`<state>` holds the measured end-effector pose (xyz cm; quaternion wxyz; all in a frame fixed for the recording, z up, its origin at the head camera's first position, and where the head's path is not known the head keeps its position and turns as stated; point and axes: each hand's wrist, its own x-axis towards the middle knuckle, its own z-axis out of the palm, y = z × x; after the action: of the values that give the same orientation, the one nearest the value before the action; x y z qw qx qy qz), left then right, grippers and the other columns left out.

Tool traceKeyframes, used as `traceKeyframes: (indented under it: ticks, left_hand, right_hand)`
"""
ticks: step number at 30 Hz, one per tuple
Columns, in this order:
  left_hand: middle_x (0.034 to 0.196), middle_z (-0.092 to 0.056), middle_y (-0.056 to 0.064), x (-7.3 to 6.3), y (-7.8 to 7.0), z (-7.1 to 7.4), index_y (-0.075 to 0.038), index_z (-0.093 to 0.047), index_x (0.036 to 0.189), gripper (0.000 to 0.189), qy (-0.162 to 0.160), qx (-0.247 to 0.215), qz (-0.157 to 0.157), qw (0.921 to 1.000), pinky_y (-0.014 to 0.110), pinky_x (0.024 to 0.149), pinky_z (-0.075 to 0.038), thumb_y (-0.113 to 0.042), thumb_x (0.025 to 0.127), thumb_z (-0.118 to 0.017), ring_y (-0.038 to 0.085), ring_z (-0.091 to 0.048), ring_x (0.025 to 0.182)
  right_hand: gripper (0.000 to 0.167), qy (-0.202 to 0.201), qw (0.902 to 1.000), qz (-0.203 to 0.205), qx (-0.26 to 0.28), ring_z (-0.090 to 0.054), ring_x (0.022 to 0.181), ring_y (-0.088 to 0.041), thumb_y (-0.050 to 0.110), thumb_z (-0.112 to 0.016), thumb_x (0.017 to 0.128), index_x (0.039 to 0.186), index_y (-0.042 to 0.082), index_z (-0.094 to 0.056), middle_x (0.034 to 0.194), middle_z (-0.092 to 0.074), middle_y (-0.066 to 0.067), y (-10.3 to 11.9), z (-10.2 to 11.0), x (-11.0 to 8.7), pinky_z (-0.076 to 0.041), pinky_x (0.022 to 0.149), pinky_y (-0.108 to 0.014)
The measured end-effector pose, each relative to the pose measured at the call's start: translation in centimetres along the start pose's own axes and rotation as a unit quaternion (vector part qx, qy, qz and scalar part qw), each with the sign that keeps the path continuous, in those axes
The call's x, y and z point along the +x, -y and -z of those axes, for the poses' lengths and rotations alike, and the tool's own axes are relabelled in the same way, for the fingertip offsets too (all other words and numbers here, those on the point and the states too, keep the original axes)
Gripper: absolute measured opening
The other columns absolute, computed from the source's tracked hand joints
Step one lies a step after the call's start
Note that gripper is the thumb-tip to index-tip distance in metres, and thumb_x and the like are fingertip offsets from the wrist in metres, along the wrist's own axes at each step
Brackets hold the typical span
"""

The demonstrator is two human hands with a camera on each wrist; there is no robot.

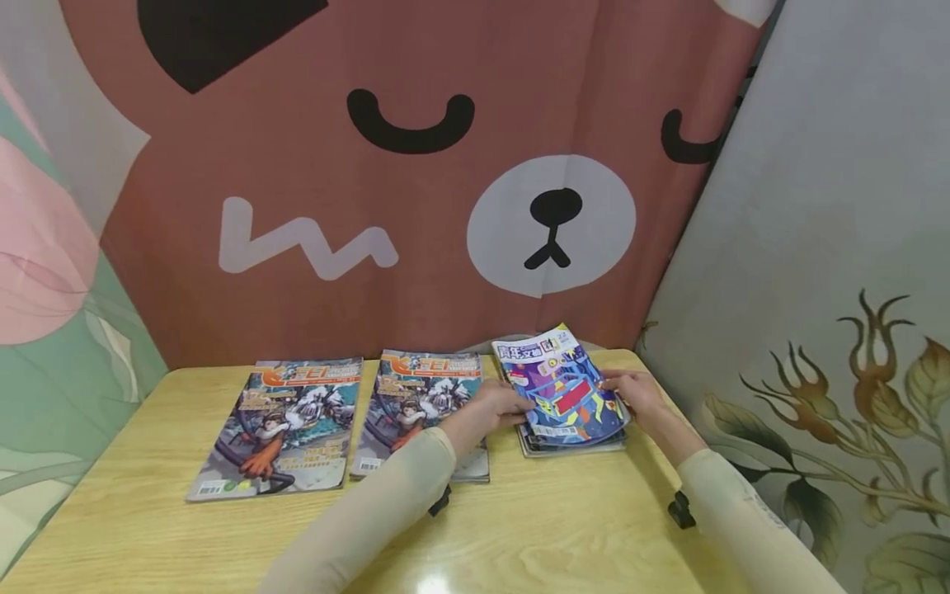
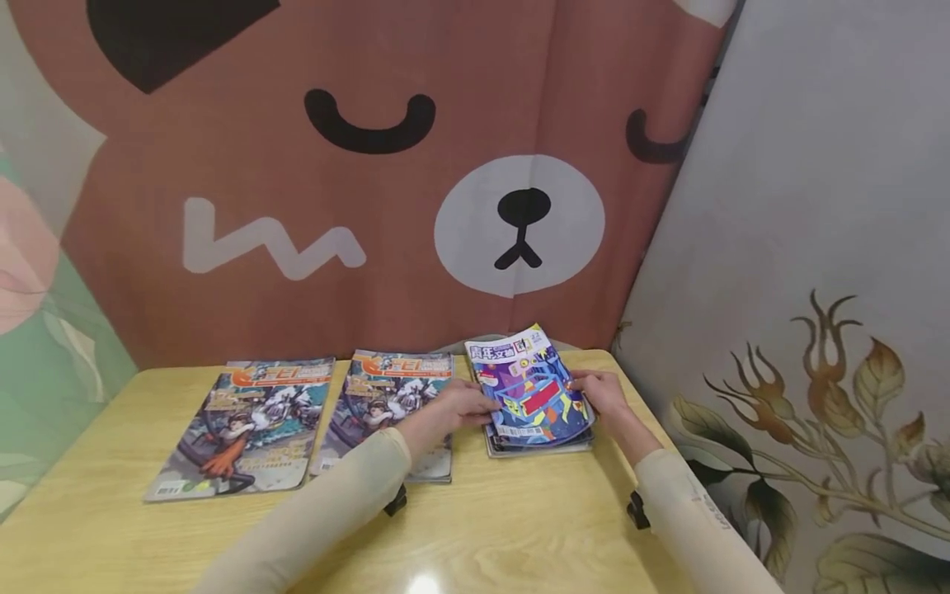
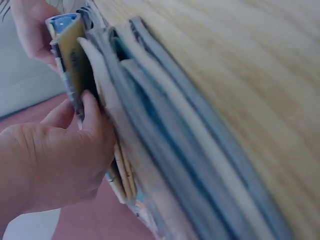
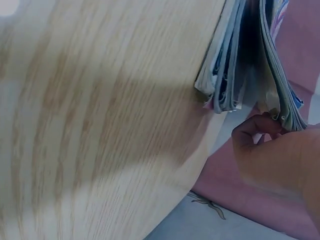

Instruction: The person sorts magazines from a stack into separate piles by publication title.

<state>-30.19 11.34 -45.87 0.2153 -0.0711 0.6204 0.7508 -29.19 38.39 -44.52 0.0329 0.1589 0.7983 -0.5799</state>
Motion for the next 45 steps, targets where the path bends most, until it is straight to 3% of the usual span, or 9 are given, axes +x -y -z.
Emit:
traceKeyframes:
  ticks: [3, 8, 13, 17, 29, 34, 40, 43, 45]
  left_hand:
    - [0.102, -0.069, 0.027, -0.6, -0.5, 0.4, 0.015, -0.048, 0.132, 0.058, -0.001, 0.010, -0.007, 0.9999, 0.039, 0.075, -0.061, 0.020, 0.080, -0.073, 0.040, -0.070, 0.098]
    - [0.111, -0.065, 0.025, -1.5, -1.6, 1.5, 0.014, -0.048, 0.139, 0.051, -0.004, 0.096, -0.058, 0.9936, 0.043, 0.082, -0.060, 0.011, 0.090, -0.064, 0.040, -0.068, 0.098]
    - [0.114, -0.065, 0.024, -2.3, -2.4, 3.9, 0.006, -0.051, 0.143, 0.051, 0.002, 0.172, -0.117, 0.9782, 0.044, 0.080, -0.060, 0.005, 0.093, -0.058, 0.041, -0.067, 0.100]
    - [0.112, -0.066, 0.020, -3.8, -3.3, 6.4, 0.003, -0.057, 0.138, 0.042, 0.011, 0.182, -0.146, 0.9723, 0.050, 0.085, -0.058, -0.002, 0.097, -0.059, 0.043, -0.065, 0.103]
    - [0.123, -0.063, 0.015, -7.9, -5.0, 13.7, -0.007, -0.062, 0.133, 0.033, -0.036, 0.179, -0.135, 0.9738, 0.057, 0.095, -0.049, -0.019, 0.102, -0.064, 0.036, -0.062, 0.109]
    - [0.133, -0.058, 0.015, -9.2, -4.6, 16.6, -0.009, -0.061, 0.137, 0.036, -0.066, 0.206, -0.129, 0.9678, 0.059, 0.104, -0.042, -0.018, 0.102, -0.062, 0.038, -0.055, 0.122]
    - [0.144, -0.052, 0.018, -9.6, -4.3, 19.4, -0.006, -0.055, 0.144, 0.045, -0.095, 0.242, -0.110, 0.9594, 0.060, 0.112, -0.031, -0.020, 0.102, -0.060, 0.041, -0.044, 0.135]
    - [0.145, -0.052, 0.018, -9.6, -4.2, 20.2, -0.005, -0.053, 0.146, 0.048, -0.101, 0.243, -0.105, 0.9589, 0.059, 0.112, -0.032, -0.021, 0.101, -0.061, 0.040, -0.045, 0.133]
    - [0.145, -0.052, 0.018, -9.6, -4.3, 20.5, -0.007, -0.052, 0.147, 0.049, -0.102, 0.236, -0.099, 0.9612, 0.052, 0.096, -0.048, -0.020, 0.101, -0.062, 0.032, -0.060, 0.108]
  right_hand:
    - [0.048, -0.003, 0.9999, 0.004, -0.010, -0.061, 0.102, -0.025, 0.008, -0.056, 0.099, 0.144, -0.005, -0.052, 0.135, -0.056, -0.027, -0.3, -0.5, 0.3, -0.057, 0.075, -0.032]
    - [0.044, -0.023, 0.9958, 0.042, -0.078, -0.057, 0.110, -0.032, 0.009, -0.052, 0.100, 0.138, -0.011, -0.055, 0.135, -0.054, -0.029, -0.2, -1.0, 0.3, -0.052, 0.090, -0.041]
    - [0.037, -0.092, 0.9672, 0.124, -0.202, -0.059, 0.109, -0.041, 0.014, -0.053, 0.098, 0.120, -0.013, -0.065, 0.120, -0.063, -0.030, 1.1, -1.8, -0.9, -0.048, 0.094, -0.052]
    - [0.035, -0.097, 0.9509, 0.171, -0.239, -0.061, 0.103, -0.040, 0.015, -0.054, 0.098, 0.119, -0.010, -0.066, 0.113, -0.065, -0.028, 3.3, -3.4, -2.3, -0.050, 0.088, -0.052]
    - [0.024, -0.003, 0.9686, 0.215, -0.125, -0.064, 0.070, -0.027, 0.009, -0.051, 0.099, 0.110, -0.003, -0.069, 0.082, -0.066, -0.015, 7.6, -9.6, -5.7, -0.057, 0.060, -0.033]
    - [0.023, 0.037, 0.9764, 0.192, -0.092, -0.066, 0.079, -0.038, 0.010, -0.052, 0.101, 0.111, -0.001, -0.069, 0.088, -0.067, -0.020, 7.6, -12.1, -6.2, -0.059, 0.064, -0.038]
    - [0.024, 0.107, 0.9799, 0.155, -0.065, -0.066, 0.084, -0.037, 0.009, -0.053, 0.102, 0.117, -0.005, -0.066, 0.095, -0.065, -0.018, 6.9, -14.3, -6.6, -0.060, 0.072, -0.046]
    - [0.025, 0.137, 0.9801, 0.134, -0.054, -0.065, 0.089, -0.041, 0.009, -0.055, 0.102, 0.121, -0.004, -0.064, 0.107, -0.064, -0.022, 6.7, -15.1, -6.7, -0.058, 0.077, -0.049]
    - [0.026, 0.149, 0.9792, 0.125, -0.056, -0.064, 0.094, -0.043, 0.010, -0.057, 0.102, 0.123, -0.003, -0.063, 0.115, -0.062, -0.025, 6.8, -15.5, -6.7, -0.058, 0.079, -0.049]
